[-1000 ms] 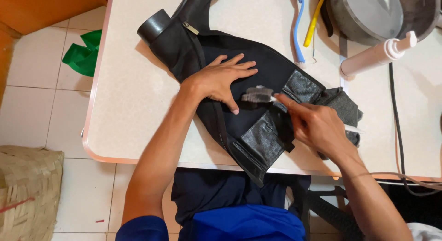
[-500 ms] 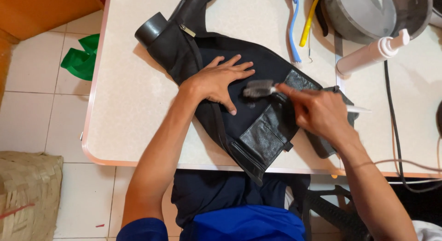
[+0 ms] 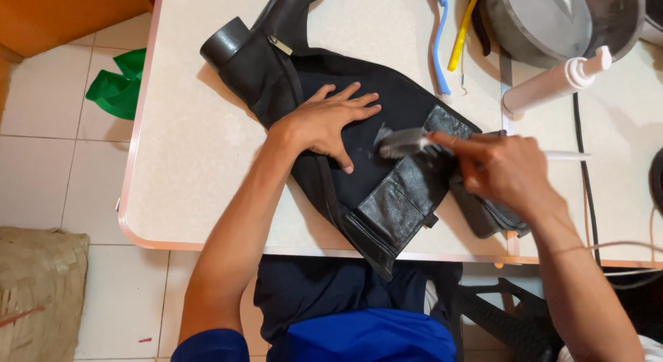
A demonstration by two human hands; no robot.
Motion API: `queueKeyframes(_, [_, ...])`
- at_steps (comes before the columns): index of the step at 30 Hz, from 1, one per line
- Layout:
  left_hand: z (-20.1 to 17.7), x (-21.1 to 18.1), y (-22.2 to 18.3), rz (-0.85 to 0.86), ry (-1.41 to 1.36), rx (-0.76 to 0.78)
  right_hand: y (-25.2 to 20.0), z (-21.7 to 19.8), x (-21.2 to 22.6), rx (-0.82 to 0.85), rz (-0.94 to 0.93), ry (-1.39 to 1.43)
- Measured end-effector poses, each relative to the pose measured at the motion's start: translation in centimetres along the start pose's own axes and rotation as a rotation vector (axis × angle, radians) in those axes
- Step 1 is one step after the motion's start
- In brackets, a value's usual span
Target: Cleaning a black leather boot by applying cleaning solution, scrubbing with a brush, and wiping with a cloth.
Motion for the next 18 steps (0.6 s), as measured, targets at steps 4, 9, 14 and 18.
queueKeyframes(4, [-0.1,0.2,-0.1,0.014,-0.015,-0.015,-0.3,-0.9,1.0,0.017,-0.067,0.120])
queueKeyframes(9, [-0.6,-0.4,-0.5,-0.001,-0.037,-0.037,-2.1,-4.6,-6.1,-0.436,0.189,0.172])
queueKeyframes(14, [-1.6,0.1,-0.2,-0.006,-0.055,-0.480,-2.0,-3.0,-19.4,-0.674,0.847,0.464])
queueKeyframes(18, [-3.6,0.8,-2.1,0.265,0.196,-1.265,0.6,-2.5,-26.6,-0.557,0.794,0.291])
Point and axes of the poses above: each hand's wrist, its own y-axis towards the middle knuckle, its own z-axis out of the palm, x = y × z, the point moved 2 cm from there along y, towards the middle knuckle, and after that the axes turned 5 degrees about -x, right-handed, at the moved point
